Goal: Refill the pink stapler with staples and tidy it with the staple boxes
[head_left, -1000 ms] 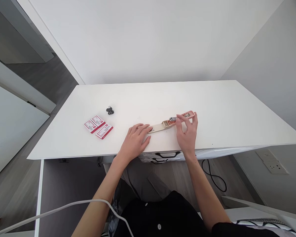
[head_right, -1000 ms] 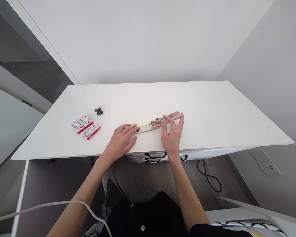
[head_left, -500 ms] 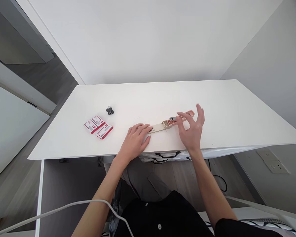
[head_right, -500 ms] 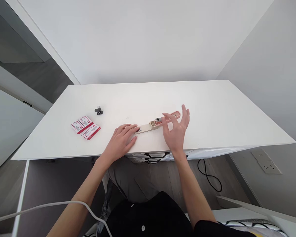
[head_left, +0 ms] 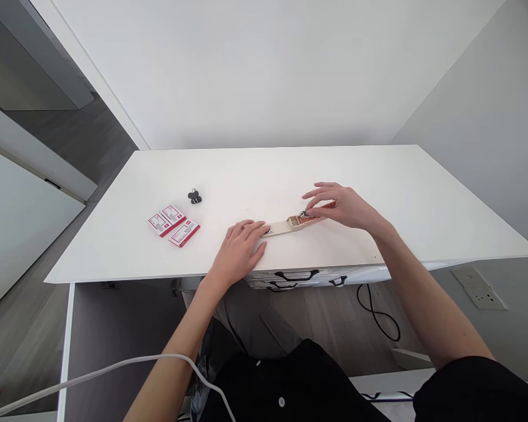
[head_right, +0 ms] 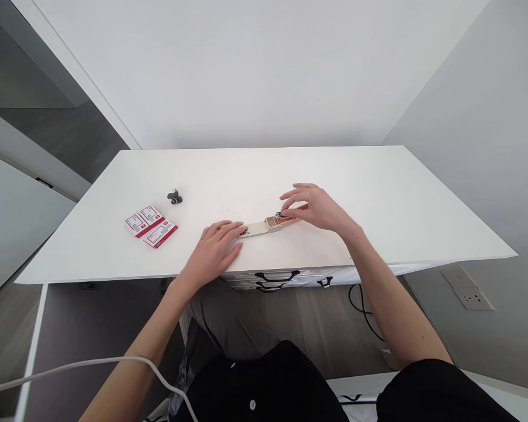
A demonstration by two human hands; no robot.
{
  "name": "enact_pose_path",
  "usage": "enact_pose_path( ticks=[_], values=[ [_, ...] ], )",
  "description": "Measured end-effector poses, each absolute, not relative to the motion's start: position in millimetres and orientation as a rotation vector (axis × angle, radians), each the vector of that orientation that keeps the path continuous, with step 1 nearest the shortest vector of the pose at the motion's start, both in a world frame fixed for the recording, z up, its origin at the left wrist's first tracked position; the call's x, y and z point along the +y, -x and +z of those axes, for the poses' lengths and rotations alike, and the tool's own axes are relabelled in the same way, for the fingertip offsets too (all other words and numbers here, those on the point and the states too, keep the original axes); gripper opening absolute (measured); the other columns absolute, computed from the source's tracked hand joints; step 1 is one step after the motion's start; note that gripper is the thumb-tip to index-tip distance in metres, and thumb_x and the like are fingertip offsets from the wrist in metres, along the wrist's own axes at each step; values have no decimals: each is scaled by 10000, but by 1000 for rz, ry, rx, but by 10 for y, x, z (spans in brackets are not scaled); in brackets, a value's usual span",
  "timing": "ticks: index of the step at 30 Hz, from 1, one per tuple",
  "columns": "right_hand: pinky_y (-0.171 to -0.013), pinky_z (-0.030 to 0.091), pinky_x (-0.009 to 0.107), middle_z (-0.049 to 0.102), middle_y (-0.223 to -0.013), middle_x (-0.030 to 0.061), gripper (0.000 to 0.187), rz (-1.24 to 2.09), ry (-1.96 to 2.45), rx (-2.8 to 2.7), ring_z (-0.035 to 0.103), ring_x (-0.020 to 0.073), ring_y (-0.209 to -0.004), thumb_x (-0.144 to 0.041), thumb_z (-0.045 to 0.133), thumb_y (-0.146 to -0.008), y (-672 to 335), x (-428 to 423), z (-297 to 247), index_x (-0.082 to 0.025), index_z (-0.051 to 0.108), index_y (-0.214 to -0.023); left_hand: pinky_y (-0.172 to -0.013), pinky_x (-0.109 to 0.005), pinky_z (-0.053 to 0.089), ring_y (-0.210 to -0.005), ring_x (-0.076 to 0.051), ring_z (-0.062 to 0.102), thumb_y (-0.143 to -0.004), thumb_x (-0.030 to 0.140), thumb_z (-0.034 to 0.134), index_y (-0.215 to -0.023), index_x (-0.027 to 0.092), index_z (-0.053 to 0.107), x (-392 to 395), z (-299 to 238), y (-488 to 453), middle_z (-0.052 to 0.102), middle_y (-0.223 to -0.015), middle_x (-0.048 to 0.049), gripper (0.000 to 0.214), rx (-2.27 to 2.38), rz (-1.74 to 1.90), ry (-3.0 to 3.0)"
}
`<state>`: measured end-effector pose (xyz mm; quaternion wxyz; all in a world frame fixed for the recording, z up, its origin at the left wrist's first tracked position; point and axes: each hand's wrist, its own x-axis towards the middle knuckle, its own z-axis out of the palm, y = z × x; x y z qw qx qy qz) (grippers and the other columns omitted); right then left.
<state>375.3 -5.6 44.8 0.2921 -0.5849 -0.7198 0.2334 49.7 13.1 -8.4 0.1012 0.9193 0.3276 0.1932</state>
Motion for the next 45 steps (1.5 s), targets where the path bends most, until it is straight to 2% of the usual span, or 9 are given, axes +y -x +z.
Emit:
enact_pose_path(
  ticks=[2,6,9,11,18,21,26,37,45],
  values=[
    [-889,655,512,798,-1253,32,246,703,1526,-1868,473,363,-1510,-554,743,-921,-3750,-46,484,-332,838,-872,-1191,-520,439,-1449,-291,484,-1106,341,446,-1515,246,561,131,-83,-497,607,-1558,-76,436,966,570,-2711],
    [-877,668,487,816,-1175,50,275,784,1487,-1772,534,354,-1466,-588,766,-905,-3739,-92,598,-321,830,-908,-1192,-524,437,-1450,-292,486,-1104,339,444,-1518,267,560,132,-85,-497,604,-1560,-71,436,960,576,-2704],
    [-878,665,476,811,-1183,67,335,825,1518,-1702,709,327,-1235,-614,744,-923,-3727,-158,711,-292,825,-966,-1199,-518,429,-1453,-292,485,-1105,341,442,-1513,266,563,131,-85,-497,603,-1560,-68,432,964,576,-2704],
    [-886,657,471,812,-1160,84,377,813,1532,-1667,766,288,-1071,-630,723,-937,-3717,-199,772,-266,808,-986,-1202,-521,425,-1457,-294,482,-1105,342,442,-1513,268,563,131,-84,-497,603,-1559,-69,432,965,574,-2705],
    [-856,631,441,790,-1009,78,429,805,1491,-1634,758,242,-925,-661,673,-973,-3677,-284,816,-248,708,-1087,-1202,-511,422,-1453,-292,478,-1110,345,438,-1504,242,566,133,-93,-499,606,-1560,-65,426,968,574,-2716],
    [-841,627,446,778,-982,74,461,787,1524,-1632,751,250,-914,-688,635,-982,-3667,-302,788,-257,716,-1125,-1199,-517,425,-1454,-294,479,-1107,347,442,-1508,256,563,137,-95,-500,606,-1559,-64,428,967,573,-2715],
    [-784,614,431,762,-923,45,431,705,1635,-1651,754,230,-786,-651,685,-954,-3665,-343,712,-271,762,-1142,-1203,-518,423,-1454,-294,479,-1109,350,434,-1510,252,562,141,-94,-498,603,-1562,-68,433,964,575,-2719],
    [-839,597,465,814,-1040,64,307,340,1613,-1857,744,270,-894,-533,623,-1026,-3609,-378,494,-281,793,-1064,-1206,-518,423,-1455,-296,483,-1106,347,436,-1501,251,572,137,-85,-502,607,-1559,-67,428,967,574,-2718],
    [-1009,538,554,802,-1085,57,313,251,1524,-1891,696,301,-1053,-559,606,-1038,-3569,-319,369,-319,801,-996,-1203,-540,430,-1453,-301,488,-1097,343,448,-1515,276,568,139,-86,-504,613,-1550,-72,440,967,576,-2709]
  ],
)
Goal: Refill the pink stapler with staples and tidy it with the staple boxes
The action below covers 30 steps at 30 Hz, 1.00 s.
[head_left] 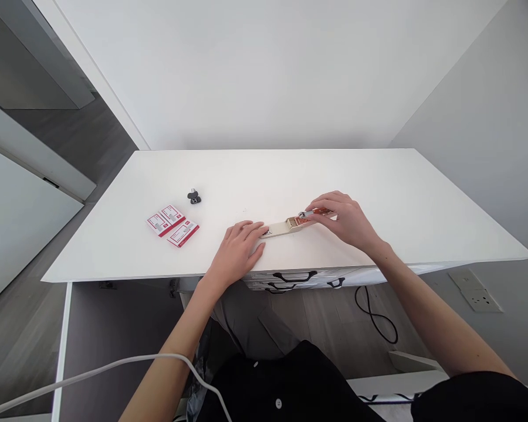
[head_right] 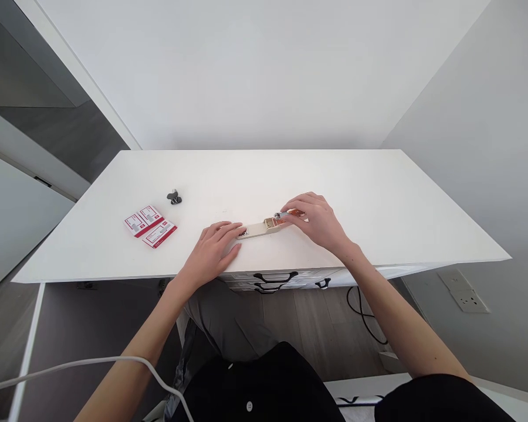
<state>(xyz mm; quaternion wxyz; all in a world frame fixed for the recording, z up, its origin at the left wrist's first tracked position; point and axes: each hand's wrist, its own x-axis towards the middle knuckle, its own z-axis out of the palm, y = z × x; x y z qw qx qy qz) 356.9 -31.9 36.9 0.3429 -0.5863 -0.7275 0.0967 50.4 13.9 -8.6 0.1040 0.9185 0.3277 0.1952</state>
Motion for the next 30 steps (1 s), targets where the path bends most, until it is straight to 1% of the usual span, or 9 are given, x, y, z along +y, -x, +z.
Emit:
enact_pose_path(
  ticks=[7,11,16,21,24,26,30],
  values=[
    [-999,544,535,805,-1078,56,280,281,1518,-1826,687,311,-1110,-540,642,-1022,-3555,-301,376,-315,806,-991,-1204,-531,429,-1455,-298,485,-1100,344,450,-1508,270,570,137,-88,-502,612,-1552,-65,432,963,580,-2708],
    [-1019,531,549,806,-1083,54,293,288,1522,-1857,690,306,-1082,-550,634,-1026,-3561,-291,341,-314,802,-990,-1204,-527,422,-1457,-298,481,-1105,342,442,-1504,254,570,137,-92,-502,608,-1559,-67,428,966,572,-2707],
    [-1011,532,557,811,-1092,49,320,297,1529,-1881,694,308,-1075,-584,618,-1027,-3555,-284,332,-326,806,-1004,-1201,-526,424,-1459,-298,482,-1104,342,444,-1505,264,570,140,-100,-501,606,-1558,-66,427,965,572,-2701],
    [-1023,506,554,819,-1107,50,299,251,1533,-1954,709,312,-1083,-532,610,-1047,-3575,-262,296,-321,821,-1032,-1207,-518,416,-1461,-296,478,-1110,344,442,-1503,245,567,138,-99,-501,604,-1562,-64,425,965,574,-2707],
    [-1039,493,555,821,-1132,49,282,194,1511,-2013,711,316,-1112,-506,611,-1052,-3607,-255,256,-320,821,-1085,-1205,-513,420,-1459,-295,480,-1109,341,447,-1498,236,572,135,-96,-500,607,-1560,-65,422,968,571,-2706],
    [-1066,487,553,813,-1176,57,281,152,1488,-2042,701,322,-1161,-503,628,-1045,-3642,-272,254,-313,804,-1156,-1207,-513,420,-1460,-294,479,-1108,339,449,-1501,233,571,135,-98,-498,609,-1558,-68,424,968,574,-2704],
    [-1106,485,557,773,-1297,85,355,74,1537,-1961,655,343,-1273,-509,667,-1021,-3784,-362,298,-300,738,-1299,-1209,-516,423,-1460,-290,482,-1105,335,454,-1510,242,571,134,-108,-492,610,-1557,-68,431,963,588,-2696]
  ],
)
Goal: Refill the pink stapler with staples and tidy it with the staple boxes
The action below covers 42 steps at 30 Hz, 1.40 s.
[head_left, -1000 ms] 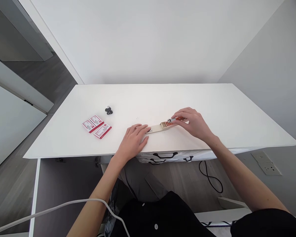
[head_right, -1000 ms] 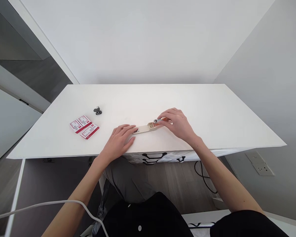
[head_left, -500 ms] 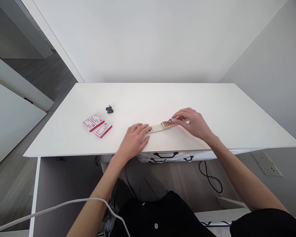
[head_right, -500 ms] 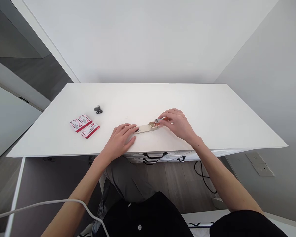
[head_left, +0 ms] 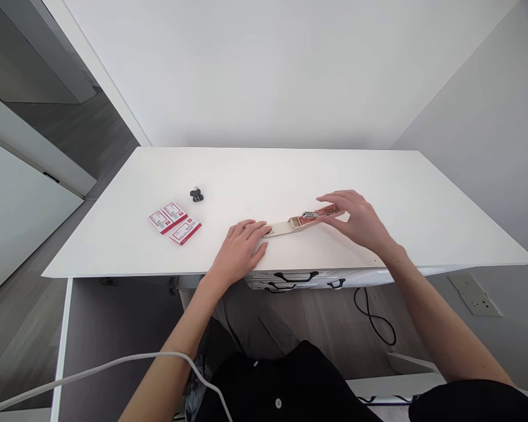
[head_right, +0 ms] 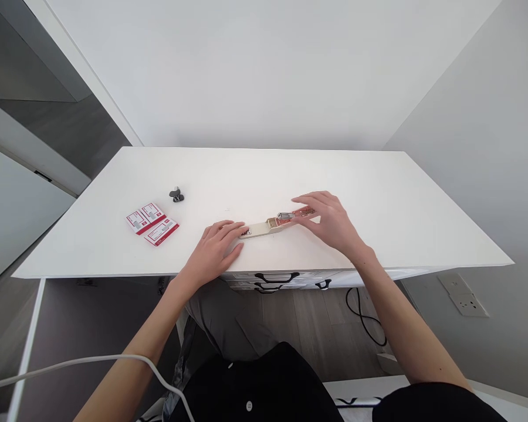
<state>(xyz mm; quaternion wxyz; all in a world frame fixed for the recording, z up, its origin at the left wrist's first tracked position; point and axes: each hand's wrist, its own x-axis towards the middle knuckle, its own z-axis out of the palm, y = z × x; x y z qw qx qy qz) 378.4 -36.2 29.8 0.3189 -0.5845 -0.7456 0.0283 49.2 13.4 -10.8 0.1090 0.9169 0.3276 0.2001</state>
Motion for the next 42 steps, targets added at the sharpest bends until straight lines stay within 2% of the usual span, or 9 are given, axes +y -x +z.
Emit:
enact_pose_path(
  ticks=[4,7,10,15,19,26,30,36,42],
  values=[
    [-988,563,528,734,-1382,95,472,282,1699,-1716,705,341,-1173,-570,739,-950,-3988,-460,264,-304,707,-1338,-1211,-518,422,-1461,-294,485,-1103,340,454,-1510,245,580,136,-117,-492,614,-1557,-65,436,964,595,-2691],
    [-866,597,467,783,-1255,104,540,621,1713,-1496,752,301,-1017,-594,773,-911,-4056,-511,183,-287,697,-1349,-1210,-519,417,-1464,-296,486,-1106,340,447,-1515,238,581,141,-121,-493,611,-1567,-60,442,963,590,-2697],
    [-851,604,427,794,-1208,95,518,786,1570,-1354,745,289,-1075,-558,801,-903,-3995,-544,154,-280,694,-1327,-1203,-520,416,-1476,-297,483,-1109,339,438,-1521,235,579,144,-119,-493,596,-1588,-53,447,957,574,-2702],
    [-967,619,474,780,-1227,89,391,769,1372,-1359,735,287,-1155,-480,833,-893,-3744,-529,284,-268,736,-1208,-1211,-515,405,-1503,-296,467,-1115,343,425,-1530,223,572,142,-108,-492,568,-1617,-44,456,969,542,-2709],
    [-1015,610,517,785,-1220,89,384,755,1318,-1447,750,287,-1130,-496,824,-901,-3542,-452,393,-265,734,-1194,-1218,-515,398,-1512,-292,463,-1115,346,425,-1534,231,570,140,-106,-494,559,-1626,-41,457,976,532,-2713],
    [-898,607,451,804,-1141,71,411,657,1388,-1618,741,244,-933,-561,781,-918,-3264,-330,471,-265,731,-1198,-1214,-508,397,-1507,-291,467,-1119,358,417,-1538,225,567,137,-119,-491,571,-1615,-39,464,973,548,-2715],
    [-795,578,399,796,-994,44,390,581,1426,-1694,692,216,-792,-565,758,-936,-3166,-302,464,-262,741,-1182,-1209,-503,399,-1504,-290,469,-1120,361,410,-1546,227,559,139,-135,-487,566,-1620,-40,471,972,555,-2716],
    [-771,539,373,765,-954,35,340,474,1426,-1819,626,194,-727,-549,715,-977,-3050,-268,446,-255,736,-1145,-1211,-513,392,-1509,-307,462,-1116,355,406,-1590,190,506,147,-159,-480,545,-1636,-72,512,966,543,-2733],
    [-725,490,365,687,-851,43,424,374,1432,-1979,583,214,-747,-625,596,-1030,-2939,-215,421,-249,741,-1159,-1219,-527,393,-1542,-318,430,-1113,374,402,-1633,188,442,141,-168,-481,528,-1646,-112,555,966,556,-2732]
  ],
)
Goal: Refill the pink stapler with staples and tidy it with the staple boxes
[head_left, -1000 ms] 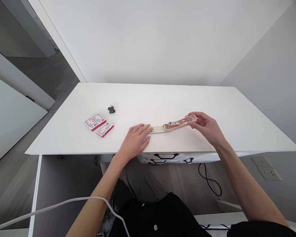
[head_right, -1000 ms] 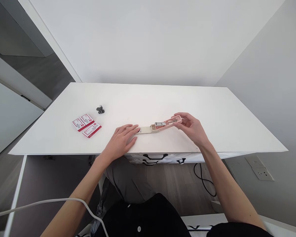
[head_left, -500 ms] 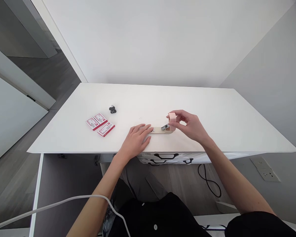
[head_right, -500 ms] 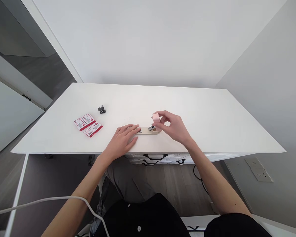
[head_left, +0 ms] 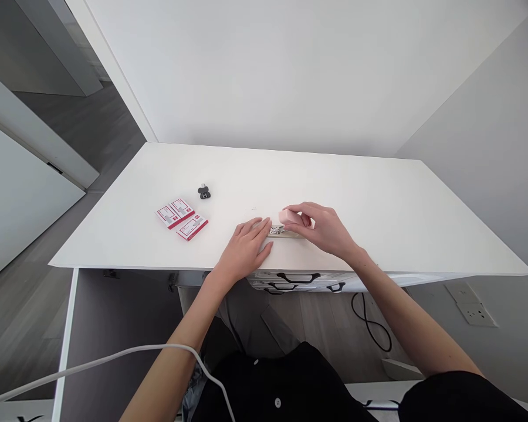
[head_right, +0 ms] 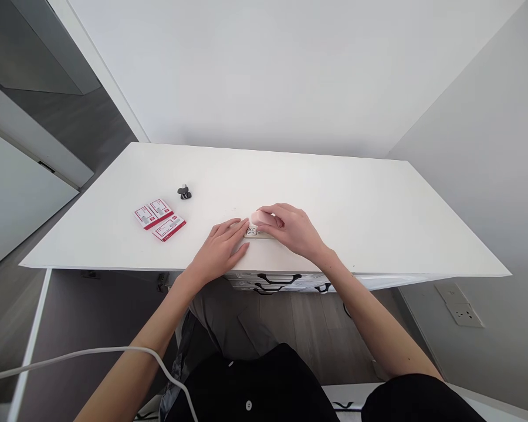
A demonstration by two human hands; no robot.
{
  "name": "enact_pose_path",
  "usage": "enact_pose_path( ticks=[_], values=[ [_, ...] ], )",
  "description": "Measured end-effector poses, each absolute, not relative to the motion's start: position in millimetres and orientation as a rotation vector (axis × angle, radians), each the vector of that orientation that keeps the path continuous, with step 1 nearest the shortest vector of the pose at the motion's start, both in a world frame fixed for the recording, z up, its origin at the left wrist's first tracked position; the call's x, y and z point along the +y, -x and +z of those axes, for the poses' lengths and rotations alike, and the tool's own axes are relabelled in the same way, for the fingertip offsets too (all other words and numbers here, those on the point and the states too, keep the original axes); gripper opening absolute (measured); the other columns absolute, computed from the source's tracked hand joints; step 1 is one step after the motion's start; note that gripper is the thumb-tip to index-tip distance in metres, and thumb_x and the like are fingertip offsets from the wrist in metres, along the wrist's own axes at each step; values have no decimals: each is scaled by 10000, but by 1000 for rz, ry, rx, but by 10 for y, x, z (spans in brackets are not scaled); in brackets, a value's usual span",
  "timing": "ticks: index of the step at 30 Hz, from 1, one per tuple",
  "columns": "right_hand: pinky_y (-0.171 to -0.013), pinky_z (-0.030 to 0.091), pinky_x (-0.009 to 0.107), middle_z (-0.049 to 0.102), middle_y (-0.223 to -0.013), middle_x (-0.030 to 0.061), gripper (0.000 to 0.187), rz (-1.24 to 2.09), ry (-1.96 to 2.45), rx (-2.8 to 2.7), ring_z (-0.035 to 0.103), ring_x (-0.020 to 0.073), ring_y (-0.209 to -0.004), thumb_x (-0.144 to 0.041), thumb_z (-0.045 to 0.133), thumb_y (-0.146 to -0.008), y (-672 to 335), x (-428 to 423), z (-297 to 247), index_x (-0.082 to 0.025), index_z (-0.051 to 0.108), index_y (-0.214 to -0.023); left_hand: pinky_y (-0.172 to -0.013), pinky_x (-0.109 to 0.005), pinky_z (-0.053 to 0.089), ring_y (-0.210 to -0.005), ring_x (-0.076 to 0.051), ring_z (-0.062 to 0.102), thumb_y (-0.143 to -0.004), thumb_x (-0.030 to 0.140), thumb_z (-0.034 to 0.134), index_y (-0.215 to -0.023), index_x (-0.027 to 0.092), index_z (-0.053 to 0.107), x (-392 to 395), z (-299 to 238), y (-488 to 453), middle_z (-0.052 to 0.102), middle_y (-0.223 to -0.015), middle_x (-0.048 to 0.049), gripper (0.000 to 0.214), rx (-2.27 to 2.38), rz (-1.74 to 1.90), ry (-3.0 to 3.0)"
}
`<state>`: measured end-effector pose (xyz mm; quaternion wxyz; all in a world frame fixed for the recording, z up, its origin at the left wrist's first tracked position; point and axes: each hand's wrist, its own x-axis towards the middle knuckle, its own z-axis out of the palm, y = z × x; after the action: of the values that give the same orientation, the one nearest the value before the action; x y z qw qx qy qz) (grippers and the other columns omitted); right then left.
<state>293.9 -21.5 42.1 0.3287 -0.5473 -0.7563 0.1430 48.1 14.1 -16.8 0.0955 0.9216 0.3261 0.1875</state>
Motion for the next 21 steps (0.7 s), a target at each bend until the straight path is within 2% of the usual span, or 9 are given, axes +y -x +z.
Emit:
enact_pose_path(
  ticks=[3,7,11,18,21],
  values=[
    [-747,496,385,699,-863,56,438,389,1474,-2038,614,240,-792,-640,568,-1036,-2877,-191,425,-264,748,-1170,-1228,-531,393,-1553,-321,418,-1108,373,412,-1629,161,440,137,-167,-486,520,-1647,-136,564,982,546,-2724],
    [-811,507,419,764,-982,86,386,411,1510,-2157,666,284,-931,-573,538,-1063,-2802,-164,438,-267,747,-1168,-1230,-538,397,-1548,-321,425,-1098,374,432,-1608,175,469,133,-166,-487,521,-1645,-142,548,992,565,-2707],
    [-822,517,431,777,-1042,91,345,398,1518,-2184,684,295,-973,-527,561,-1062,-2771,-144,442,-260,743,-1182,-1234,-532,394,-1548,-319,422,-1095,380,437,-1592,157,479,132,-160,-482,528,-1635,-153,547,1008,568,-2693],
    [-928,539,497,751,-1227,103,382,295,1477,-2161,651,337,-1100,-495,637,-1031,-2908,-263,367,-291,685,-1350,-1236,-525,406,-1526,-314,447,-1084,373,463,-1572,160,497,124,-167,-478,568,-1595,-145,534,1047,643,-2647],
    [-940,533,508,739,-1249,101,381,256,1544,-2124,640,345,-1113,-482,674,-1005,-3076,-365,267,-280,672,-1328,-1233,-514,419,-1516,-307,457,-1057,351,515,-1570,171,491,94,-161,-422,580,-1580,-133,544,1034,711,-2641]
  ],
)
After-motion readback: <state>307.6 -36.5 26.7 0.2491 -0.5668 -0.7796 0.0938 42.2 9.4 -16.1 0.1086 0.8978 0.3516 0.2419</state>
